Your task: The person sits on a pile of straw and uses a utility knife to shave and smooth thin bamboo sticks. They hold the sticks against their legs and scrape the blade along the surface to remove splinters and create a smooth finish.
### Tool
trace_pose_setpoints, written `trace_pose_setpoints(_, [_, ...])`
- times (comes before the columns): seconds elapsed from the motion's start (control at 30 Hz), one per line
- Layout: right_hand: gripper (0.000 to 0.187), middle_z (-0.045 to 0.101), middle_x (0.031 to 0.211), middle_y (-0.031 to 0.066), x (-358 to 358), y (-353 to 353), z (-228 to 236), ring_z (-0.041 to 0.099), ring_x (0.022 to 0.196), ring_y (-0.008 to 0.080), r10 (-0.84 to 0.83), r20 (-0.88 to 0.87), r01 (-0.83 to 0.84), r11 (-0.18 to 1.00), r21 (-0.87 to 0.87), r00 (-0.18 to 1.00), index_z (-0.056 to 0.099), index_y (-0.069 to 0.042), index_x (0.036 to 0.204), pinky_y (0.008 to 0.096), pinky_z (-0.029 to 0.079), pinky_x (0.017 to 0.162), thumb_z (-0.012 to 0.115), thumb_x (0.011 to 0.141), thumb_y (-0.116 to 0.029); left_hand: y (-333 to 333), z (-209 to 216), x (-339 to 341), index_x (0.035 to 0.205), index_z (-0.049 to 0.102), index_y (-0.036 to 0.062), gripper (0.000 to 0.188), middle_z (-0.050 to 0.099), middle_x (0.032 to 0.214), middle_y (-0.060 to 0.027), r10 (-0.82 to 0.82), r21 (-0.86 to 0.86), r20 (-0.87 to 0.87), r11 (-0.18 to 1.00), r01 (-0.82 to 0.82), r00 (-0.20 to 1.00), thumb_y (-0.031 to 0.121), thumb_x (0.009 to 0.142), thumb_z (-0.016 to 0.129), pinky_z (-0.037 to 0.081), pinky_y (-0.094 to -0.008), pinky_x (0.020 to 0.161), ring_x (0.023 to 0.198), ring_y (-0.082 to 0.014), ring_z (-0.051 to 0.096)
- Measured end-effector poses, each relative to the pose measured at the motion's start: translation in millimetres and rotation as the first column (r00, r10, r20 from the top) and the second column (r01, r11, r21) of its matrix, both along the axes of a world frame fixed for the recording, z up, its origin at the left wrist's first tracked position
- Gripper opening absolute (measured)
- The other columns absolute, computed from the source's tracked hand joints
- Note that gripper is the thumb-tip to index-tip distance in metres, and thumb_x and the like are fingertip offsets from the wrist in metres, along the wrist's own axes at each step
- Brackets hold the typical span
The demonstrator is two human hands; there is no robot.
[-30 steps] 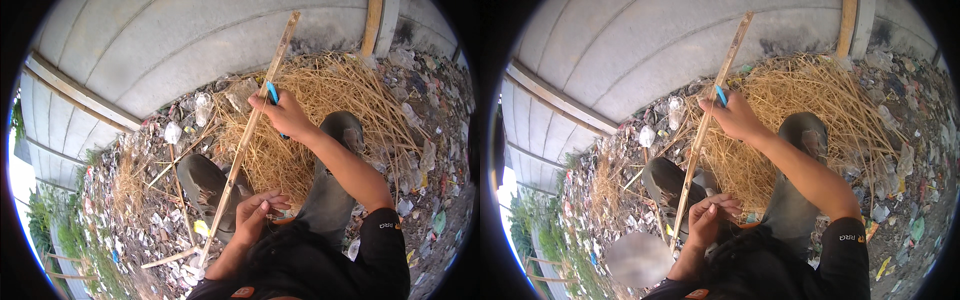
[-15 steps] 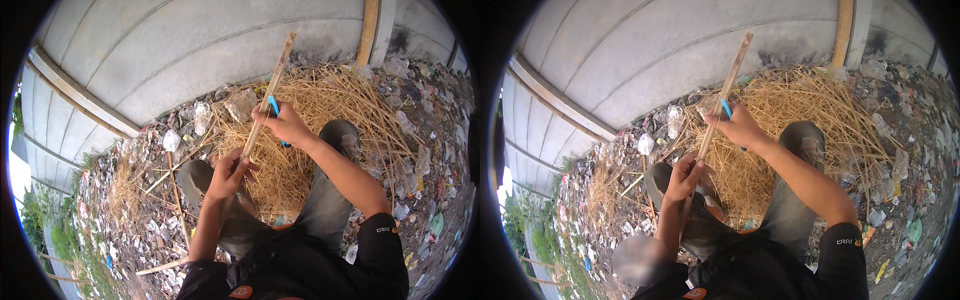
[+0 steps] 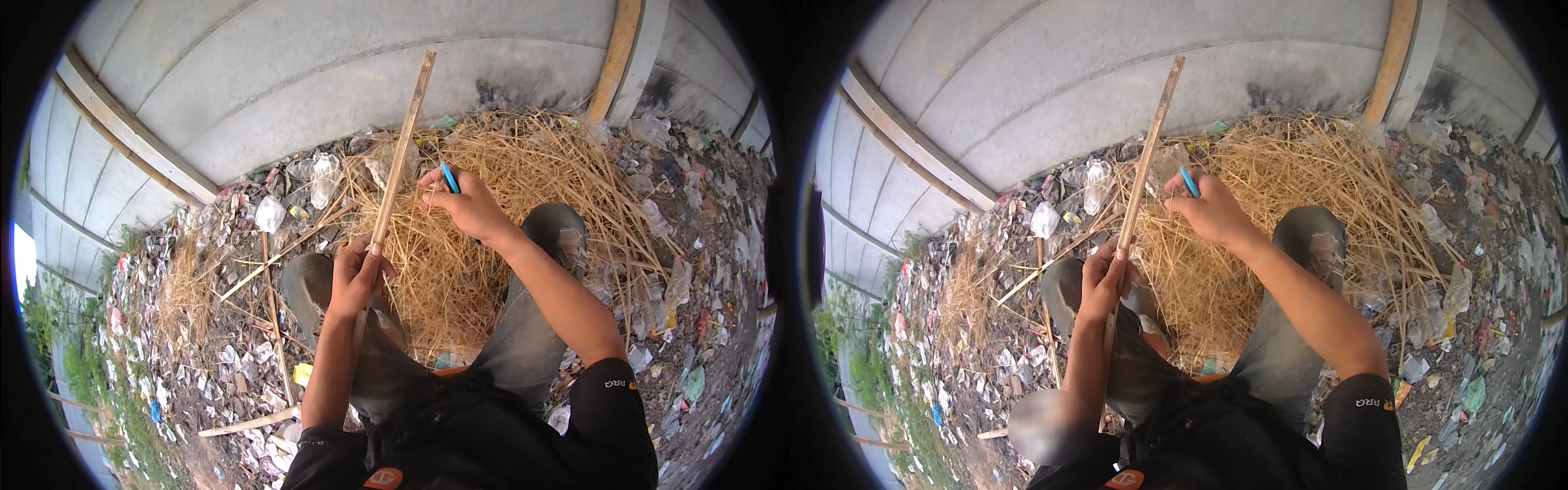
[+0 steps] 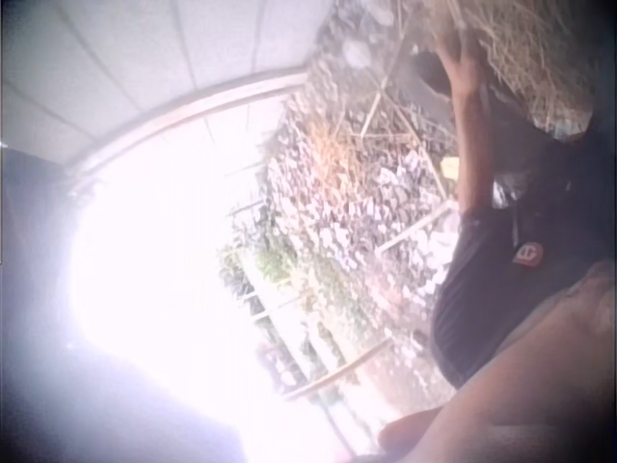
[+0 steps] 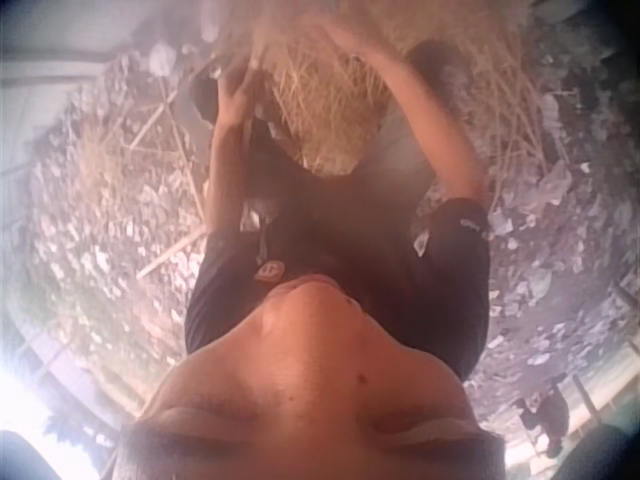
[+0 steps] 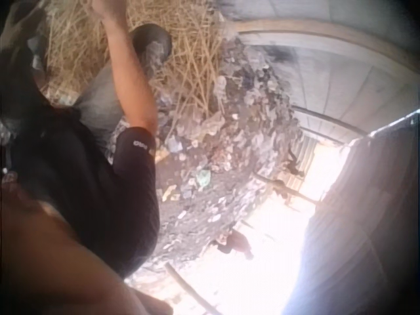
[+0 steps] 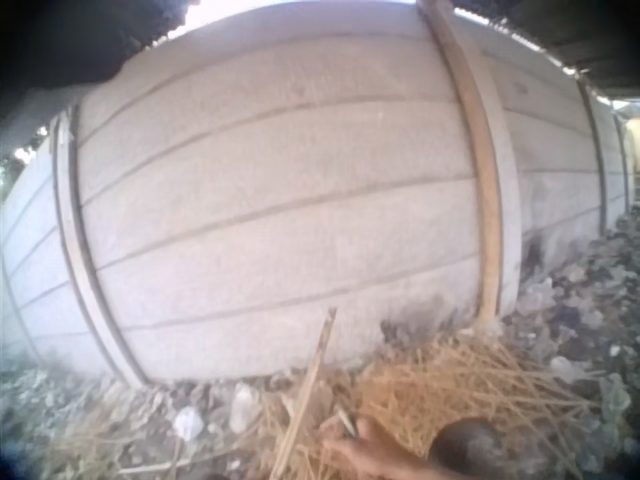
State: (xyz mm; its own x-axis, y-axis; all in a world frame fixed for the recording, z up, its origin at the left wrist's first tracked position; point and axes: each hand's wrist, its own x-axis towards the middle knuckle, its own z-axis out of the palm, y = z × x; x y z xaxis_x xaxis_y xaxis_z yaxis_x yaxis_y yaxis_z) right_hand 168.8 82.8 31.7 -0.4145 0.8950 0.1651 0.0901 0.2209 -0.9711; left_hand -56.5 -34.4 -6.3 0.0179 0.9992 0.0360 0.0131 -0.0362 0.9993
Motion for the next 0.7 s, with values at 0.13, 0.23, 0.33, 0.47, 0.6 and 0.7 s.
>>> trace_pose_setpoints(0.13, [0.029,0.049,0.07,-0.0002,3.5,-0.6,-4.1,0.042,0.056,0.008,-0.015,-0.033,0.011,0.995,-0.103,0.999,0.047,-0.007,0.116,0.0258,0.035,0.052,0.058,0.091,-0.017,1.7,-2.9,-0.3,0.134,0.053,-0.0015,0.035,0.067,0.071,-0.0058,-0.009,0.007,0.031,1.0,0.009,0.999,0.021,0.107,0.051,0.035,-0.019,0.043,0.045,-0.0042,0.046])
trace_pose_setpoints(0.23, [0.031,0.052,0.075,0.0019,11.4,2.2,-12.4,0.041,0.056,0.0075,0.106,0.043,-0.094,0.974,-0.207,0.993,0.043,-0.009,0.12,0.0258,0.036,0.052,0.054,0.092,-0.016,3.6,-6.8,-1.6,0.134,0.054,-0.001,0.035,0.068,0.071,-0.0063,0.002,0.013,0.03,1.0,-0.003,1.0,0.021,0.107,0.051,0.035,-0.0191,0.043,0.045,-0.0047,0.046])
trace_pose_setpoints(0.33, [0.038,0.062,0.079,0.0065,15.4,-1.0,-6.8,0.054,0.061,0.0133,0.167,0.285,-0.138,0.983,-0.117,0.944,0.048,-0.005,0.131,0.0314,0.045,0.058,0.052,0.095,-0.014,2.1,-5.0,-3.6,0.134,0.054,-0.0007,0.035,0.068,0.071,-0.0068,0.022,0.014,0.03,1.0,-0.023,0.999,0.021,0.107,0.052,0.035,-0.0195,0.042,0.044,-0.005,0.046])
trace_pose_setpoints(0.47, [0.038,0.07,0.086,0.0123,28.1,-2.3,-3.6,0.064,0.071,0.0231,0.187,0.645,-0.222,0.975,-0.028,0.741,0.055,-0.002,0.13,0.0404,0.05,0.066,0.055,0.095,-0.018,1.6,-1.0,0.6,0.129,0.057,-0.0012,0.033,0.062,0.065,-0.003,0.071,0.015,0.063,0.997,-0.072,0.995,0.022,0.106,0.054,0.035,-0.0204,0.041,0.043,-0.0048,0.045])
trace_pose_setpoints(0.6, [0.032,0.069,0.085,0.0138,25.4,-9.4,-2.2,0.065,0.073,0.0247,0.206,0.644,-0.279,0.96,0.012,0.736,0.061,-0.003,0.122,0.0409,0.05,0.069,0.057,0.094,-0.02,0.5,-2.9,5.7,0.122,0.061,-0.0016,0.031,0.055,0.062,0.0017,0.054,0.018,0.028,0.998,-0.054,0.998,0.023,0.103,0.061,0.032,-0.0214,0.041,0.044,-0.0038,0.042])
trace_pose_setpoints(0.7, [0.029,0.068,0.083,0.0137,18.2,-16.6,1.7,0.065,0.075,0.0247,0.262,0.571,-0.334,0.942,0.023,0.778,0.065,-0.003,0.114,0.0402,0.05,0.071,0.06,0.093,-0.023,1.7,-2.4,13.1,0.118,0.063,-0.0012,0.032,0.051,0.061,0.0044,0.033,-0.013,-0.006,0.999,-0.033,0.999,0.025,0.1,0.066,0.03,-0.022,0.042,0.045,-0.003,0.041])
